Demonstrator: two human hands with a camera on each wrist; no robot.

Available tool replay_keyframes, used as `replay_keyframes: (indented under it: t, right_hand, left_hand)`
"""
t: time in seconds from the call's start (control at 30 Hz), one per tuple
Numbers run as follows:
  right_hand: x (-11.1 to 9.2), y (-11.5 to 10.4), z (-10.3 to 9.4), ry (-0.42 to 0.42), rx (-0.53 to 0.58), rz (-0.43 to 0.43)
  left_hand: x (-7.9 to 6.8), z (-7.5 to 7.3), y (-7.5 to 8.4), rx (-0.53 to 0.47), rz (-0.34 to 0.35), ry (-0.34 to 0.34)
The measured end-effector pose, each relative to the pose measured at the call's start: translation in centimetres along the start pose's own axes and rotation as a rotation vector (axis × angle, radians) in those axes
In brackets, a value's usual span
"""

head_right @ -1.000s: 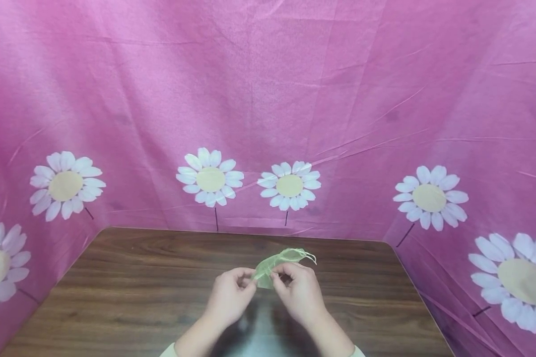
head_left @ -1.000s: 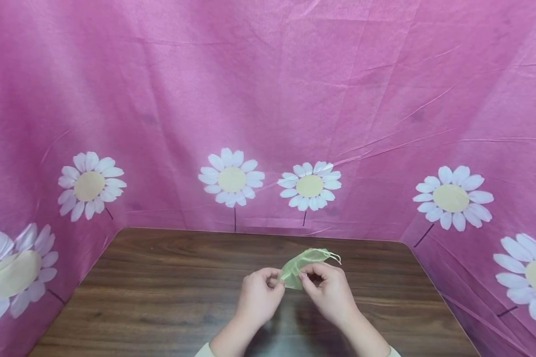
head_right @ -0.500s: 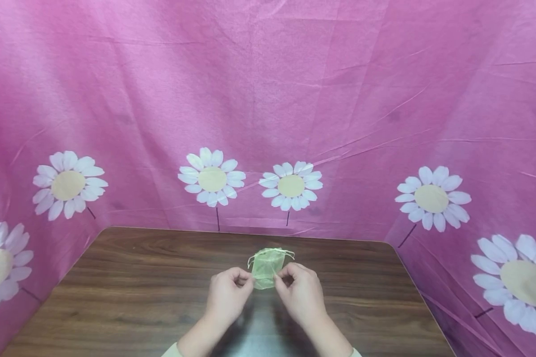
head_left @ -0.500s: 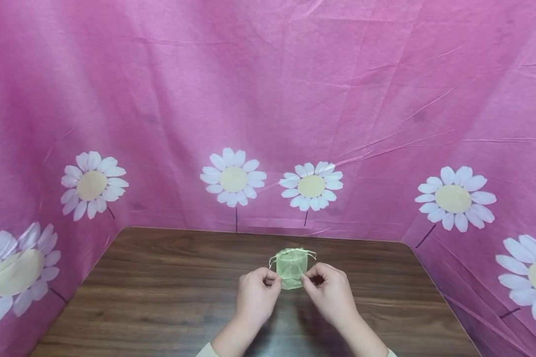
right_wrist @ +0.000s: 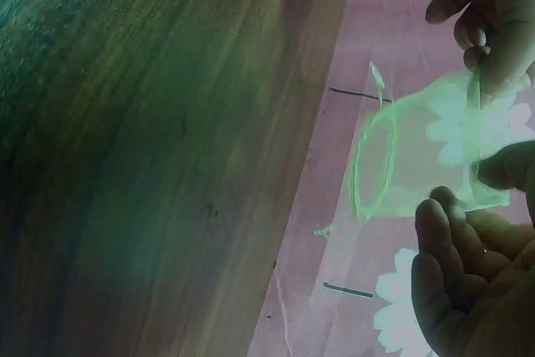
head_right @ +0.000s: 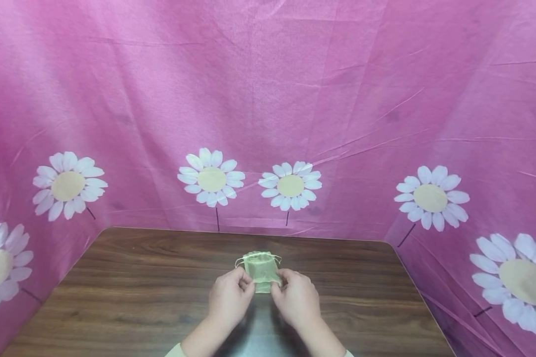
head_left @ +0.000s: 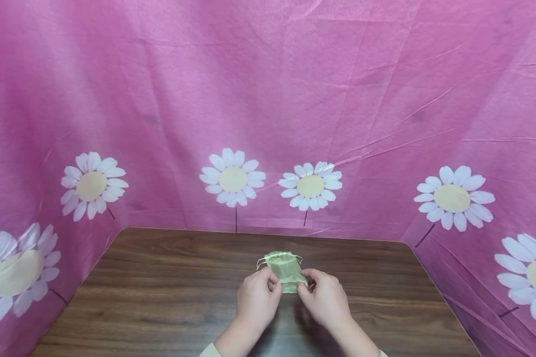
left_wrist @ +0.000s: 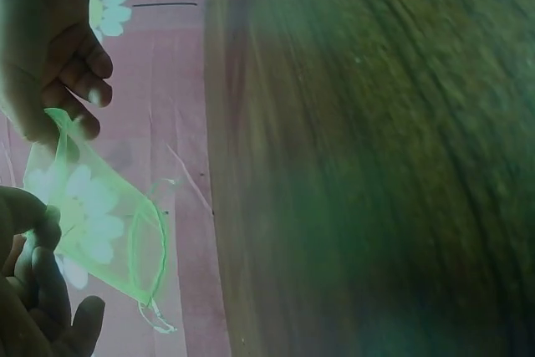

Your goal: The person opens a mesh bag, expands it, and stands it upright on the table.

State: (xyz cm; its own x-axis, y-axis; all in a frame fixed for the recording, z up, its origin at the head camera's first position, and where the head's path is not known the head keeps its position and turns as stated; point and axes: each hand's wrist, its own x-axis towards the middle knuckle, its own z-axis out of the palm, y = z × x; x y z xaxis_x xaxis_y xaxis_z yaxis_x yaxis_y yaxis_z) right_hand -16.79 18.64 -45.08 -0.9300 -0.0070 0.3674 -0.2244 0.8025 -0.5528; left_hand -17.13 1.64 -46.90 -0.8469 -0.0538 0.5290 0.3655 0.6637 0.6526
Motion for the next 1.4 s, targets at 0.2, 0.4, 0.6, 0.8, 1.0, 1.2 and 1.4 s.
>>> replay_keyframes:
  t: [0.2, 0.4, 0.6, 0.8, 1.0, 1.2, 1.4]
  right_hand:
    - [-0.1, -0.1, 0.3, 0.015, -0.031, -0.005]
    - [-0.1, 0.0, 0.5, 0.075, -0.036, -0.053]
    - [-0.4, 0.0, 0.8, 0.124, -0.008, -0.077]
    - [-0.8, 0.3, 1.3, 0.207, -0.069, -0.083]
    - [-1.0, 0.3, 1.7, 0.278, -0.164, -0.124]
    - [-1.0, 0.2, 1.9, 0.297, -0.215, -0.174]
    - [-0.9, 0.2, 1.8, 0.28, -0.212, -0.188]
  left_hand:
    - [-0.1, 0.1, -0.3, 0.061, -0.034, -0.037]
    - [-0.2, 0.2, -0.3, 0.128, -0.063, -0.104]
    - [-0.2, 0.2, -0.2, 0.13, -0.05, -0.064]
    - [-0.3, 0.4, -0.4, 0.113, 0.03, 0.062]
    - [-0.5, 0.7, -0.8, 0.17, 0.073, 0.108]
    - [-0.6, 0.6, -1.0, 0.204, 0.056, 0.082]
    - [-0.4, 0.5, -1.0, 0.171, 0.069, 0.11]
